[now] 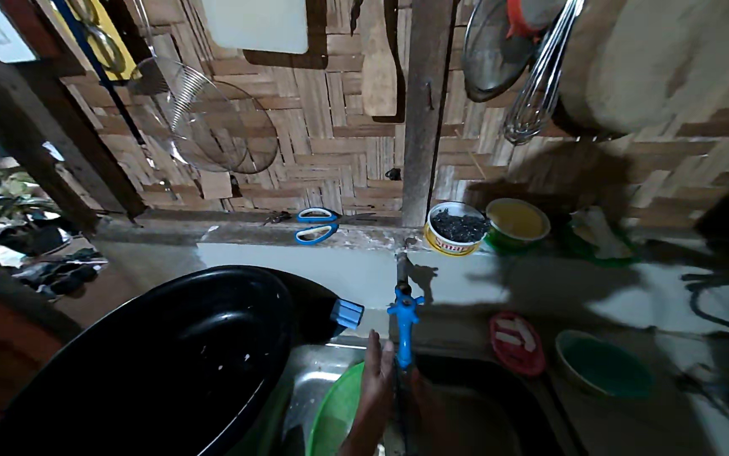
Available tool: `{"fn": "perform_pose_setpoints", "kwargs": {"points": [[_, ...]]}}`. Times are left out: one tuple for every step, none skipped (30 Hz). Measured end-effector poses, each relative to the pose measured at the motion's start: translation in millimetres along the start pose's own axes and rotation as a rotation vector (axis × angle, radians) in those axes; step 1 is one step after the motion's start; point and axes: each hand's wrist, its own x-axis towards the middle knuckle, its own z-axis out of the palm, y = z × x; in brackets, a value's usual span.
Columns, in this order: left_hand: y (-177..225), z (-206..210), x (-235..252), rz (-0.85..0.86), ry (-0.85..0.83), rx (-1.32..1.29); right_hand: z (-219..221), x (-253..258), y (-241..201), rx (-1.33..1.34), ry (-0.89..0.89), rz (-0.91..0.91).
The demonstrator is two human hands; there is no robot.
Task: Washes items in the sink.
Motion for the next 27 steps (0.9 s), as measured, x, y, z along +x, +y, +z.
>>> {"fn": "perform_pose_setpoints", "kwargs": {"points": [[1, 2, -7, 0.015, -0.015, 0.046, 0, 6, 3, 0.017, 0.023, -0.011], [2, 5, -21, 0.055, -0.045, 0.114, 0, 14, 5, 0.036, 0.065, -0.013], [0, 8, -39, 0.106, -0.076, 0.21, -1, 18, 0, 0.052, 0.11, 0.017], [-4, 11, -55, 0.165, -0.105, 0.297, -4, 19, -9, 0.052, 0.152, 0.049], [-9, 11, -66, 0.201, -0.145, 0.353, -7, 19, -16, 0.045, 0.171, 0.069], [-10, 11, -71, 0.201, -0.169, 0.369, -9, 19, -19, 0.03, 0.176, 0.073], [-6, 10, -69, 0.16, -0.175, 0.341, -9, 19, -16, 0.012, 0.158, 0.063], [2, 10, -61, 0.086, -0.157, 0.276, -9, 17, -13, -0.007, 0.113, 0.049], [3, 8, -46, 0.037, -0.098, 0.189, -8, 13, -8, -0.024, 0.056, 0.034], [3, 7, -29, 0.001, -0.037, 0.086, -6, 10, -2, -0.031, 0.006, 0.022], [-3, 3, -11, -0.016, -0.002, -0.002, -4, 7, 2, -0.032, -0.026, 0.014], [-4, 0, -1, -0.031, 0.009, -0.04, -3, 6, 5, -0.017, -0.05, 0.012], [-2, 0, 1, -0.024, 0.011, -0.038, -3, 6, 6, 0.005, -0.06, 0.014], [-3, 2, -4, 0.013, 0.007, 0.0, -4, 9, 7, 0.02, -0.053, 0.013], [-5, 5, -15, 0.068, -0.006, 0.078, -4, 13, 6, 0.032, -0.023, 0.019], [-9, 10, -29, 0.126, -0.015, 0.198, -5, 18, 2, 0.042, 0.03, 0.032], [-11, 15, -46, 0.171, -0.039, 0.316, -6, 22, -2, 0.046, 0.085, 0.059], [-13, 17, -62, 0.189, -0.086, 0.378, -9, 22, -8, 0.048, 0.121, 0.086], [-16, 16, -70, 0.198, -0.136, 0.397, -12, 22, -14, 0.04, 0.136, 0.103], [-18, 15, -70, 0.204, -0.157, 0.379, -13, 21, -17, 0.042, 0.136, 0.111], [-21, 15, -63, 0.215, -0.135, 0.326, -13, 20, -16, 0.048, 0.124, 0.111], [-22, 16, -51, 0.217, -0.086, 0.244, -12, 17, -12, 0.059, 0.089, 0.1], [-18, 14, -36, 0.177, -0.053, 0.138, -10, 14, -7, 0.075, 0.038, 0.08], [-13, 10, -20, 0.132, -0.041, 0.048, -9, 12, -4, 0.081, -0.017, 0.062], [-10, 7, -8, 0.1, -0.035, 0.018, -7, 9, -4, 0.075, -0.047, 0.051], [-7, 5, -2, 0.091, -0.04, 0.027, -6, 9, -3, 0.072, -0.048, 0.039], [-7, 6, -4, 0.1, -0.046, 0.069, -5, 12, -2, 0.081, -0.022, 0.029]]}}
